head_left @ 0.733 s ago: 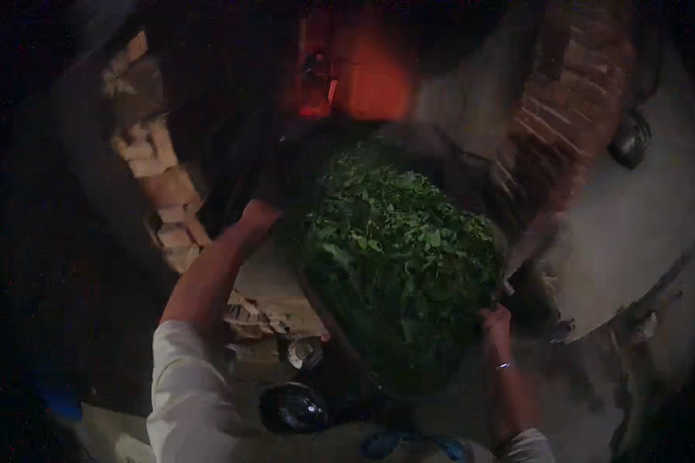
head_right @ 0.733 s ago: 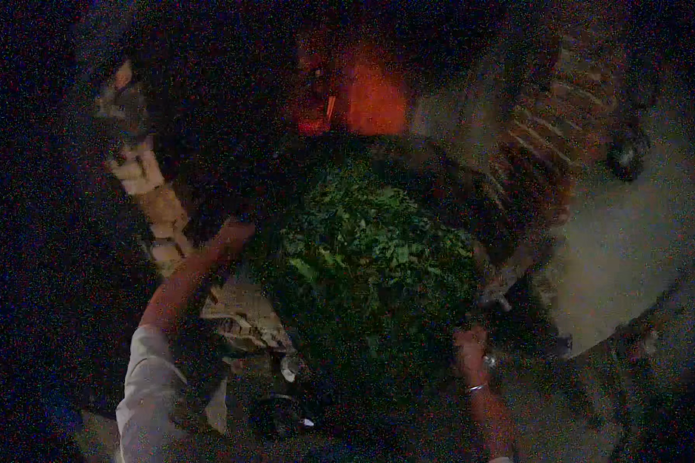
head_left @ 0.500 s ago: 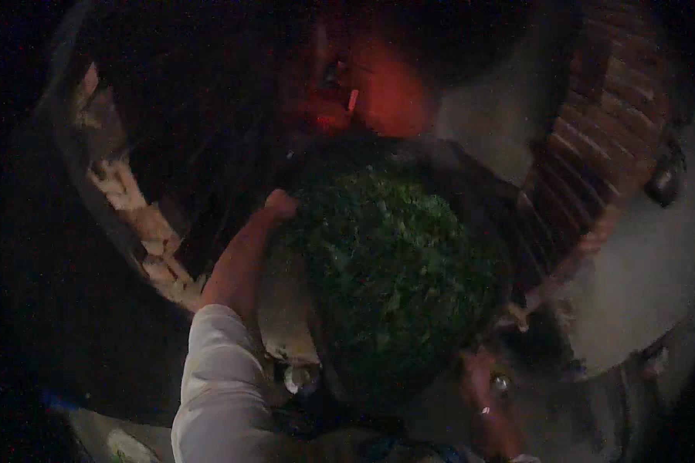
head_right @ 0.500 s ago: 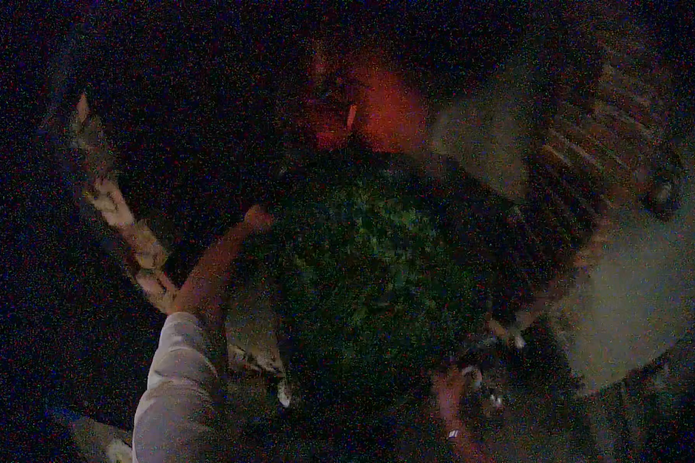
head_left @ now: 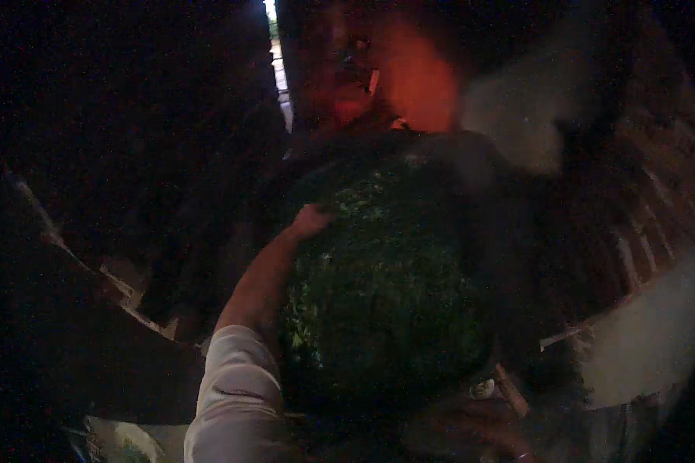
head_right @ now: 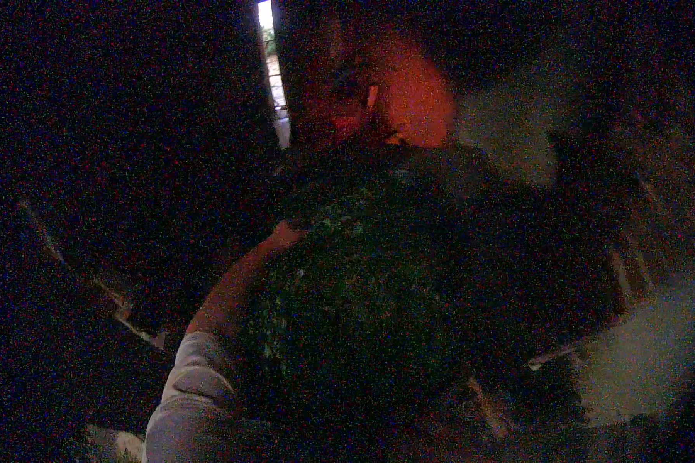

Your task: Moving green leaves from a pile into an oven for drying or processing.

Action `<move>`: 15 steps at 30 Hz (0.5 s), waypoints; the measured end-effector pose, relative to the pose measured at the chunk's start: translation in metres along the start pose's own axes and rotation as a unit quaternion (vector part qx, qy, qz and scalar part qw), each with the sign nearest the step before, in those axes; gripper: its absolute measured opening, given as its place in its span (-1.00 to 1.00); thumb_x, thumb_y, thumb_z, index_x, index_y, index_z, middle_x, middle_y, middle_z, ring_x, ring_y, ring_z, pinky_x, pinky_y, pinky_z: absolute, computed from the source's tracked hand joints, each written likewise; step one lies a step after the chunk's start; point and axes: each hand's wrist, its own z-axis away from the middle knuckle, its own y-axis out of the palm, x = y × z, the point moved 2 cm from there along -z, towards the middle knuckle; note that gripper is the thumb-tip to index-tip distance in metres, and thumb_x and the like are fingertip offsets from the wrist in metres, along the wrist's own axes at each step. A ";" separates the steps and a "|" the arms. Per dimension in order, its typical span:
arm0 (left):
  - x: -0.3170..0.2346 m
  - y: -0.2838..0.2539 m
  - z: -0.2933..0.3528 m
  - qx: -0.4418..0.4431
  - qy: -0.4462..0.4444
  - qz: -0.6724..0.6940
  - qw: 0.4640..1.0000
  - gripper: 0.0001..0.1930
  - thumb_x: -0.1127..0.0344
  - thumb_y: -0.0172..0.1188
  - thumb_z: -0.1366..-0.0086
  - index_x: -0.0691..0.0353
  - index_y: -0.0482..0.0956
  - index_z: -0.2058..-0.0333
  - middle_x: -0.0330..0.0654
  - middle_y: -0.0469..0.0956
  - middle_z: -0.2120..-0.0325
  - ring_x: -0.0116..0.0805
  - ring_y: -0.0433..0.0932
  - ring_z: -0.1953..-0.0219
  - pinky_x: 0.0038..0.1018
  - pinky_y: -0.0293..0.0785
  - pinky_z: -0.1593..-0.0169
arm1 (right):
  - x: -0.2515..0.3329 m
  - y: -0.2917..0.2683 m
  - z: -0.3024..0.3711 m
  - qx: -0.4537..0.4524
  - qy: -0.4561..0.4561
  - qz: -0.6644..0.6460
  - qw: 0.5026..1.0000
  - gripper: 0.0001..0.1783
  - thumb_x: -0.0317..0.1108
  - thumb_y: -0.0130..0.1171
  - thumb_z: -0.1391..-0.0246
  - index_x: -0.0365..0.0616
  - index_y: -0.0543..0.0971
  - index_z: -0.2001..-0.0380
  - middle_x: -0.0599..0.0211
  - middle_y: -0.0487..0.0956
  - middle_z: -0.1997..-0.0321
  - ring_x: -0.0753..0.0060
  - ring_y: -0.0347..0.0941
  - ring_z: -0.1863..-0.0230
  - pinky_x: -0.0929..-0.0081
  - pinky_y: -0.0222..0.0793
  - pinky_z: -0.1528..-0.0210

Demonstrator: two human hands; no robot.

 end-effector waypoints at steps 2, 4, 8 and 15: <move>-0.011 -0.006 0.026 -0.091 0.041 0.016 0.995 -0.60 0.07 0.06 0.08 0.17 0.44 0.27 -0.02 0.43 0.33 -0.14 0.42 0.29 -0.39 0.31 0.19 | -0.042 -0.030 -0.021 0.178 0.138 -0.209 0.952 -0.87 -0.41 0.08 0.27 -0.21 0.47 0.55 0.36 0.47 0.57 0.57 0.37 0.48 0.57 0.27 0.37; -0.052 -0.017 0.036 -0.118 0.118 -0.006 0.986 -0.60 0.07 0.07 0.09 0.16 0.44 0.27 -0.04 0.43 0.33 -0.14 0.41 0.28 -0.40 0.30 0.18 | -0.050 -0.030 -0.047 0.252 0.205 -0.292 0.900 -0.87 -0.42 0.08 0.27 -0.21 0.47 0.54 0.33 0.48 0.53 0.56 0.39 0.45 0.56 0.27 0.32; -0.077 -0.031 0.058 0.003 0.171 -0.147 0.974 -0.59 0.10 0.08 0.05 0.14 0.39 0.19 -0.06 0.44 0.35 -0.14 0.42 0.28 -0.38 0.32 0.21 | -0.025 -0.014 -0.125 0.301 0.120 -0.059 0.944 -0.56 -0.42 0.04 0.21 -0.05 0.34 0.13 0.15 0.41 0.18 0.29 0.36 0.21 0.41 0.25 0.15; -0.104 -0.040 0.151 0.040 0.131 -0.012 0.991 -0.44 0.07 0.09 0.02 0.19 0.21 0.06 0.01 0.27 0.12 -0.16 0.28 0.07 -0.41 0.22 0.04 | -0.073 0.067 -0.195 0.538 -0.174 0.091 0.819 -0.26 -0.31 0.10 0.24 0.15 0.03 -0.07 -0.03 -0.18 -0.16 -0.15 -0.18 -0.13 0.15 -0.05 -0.07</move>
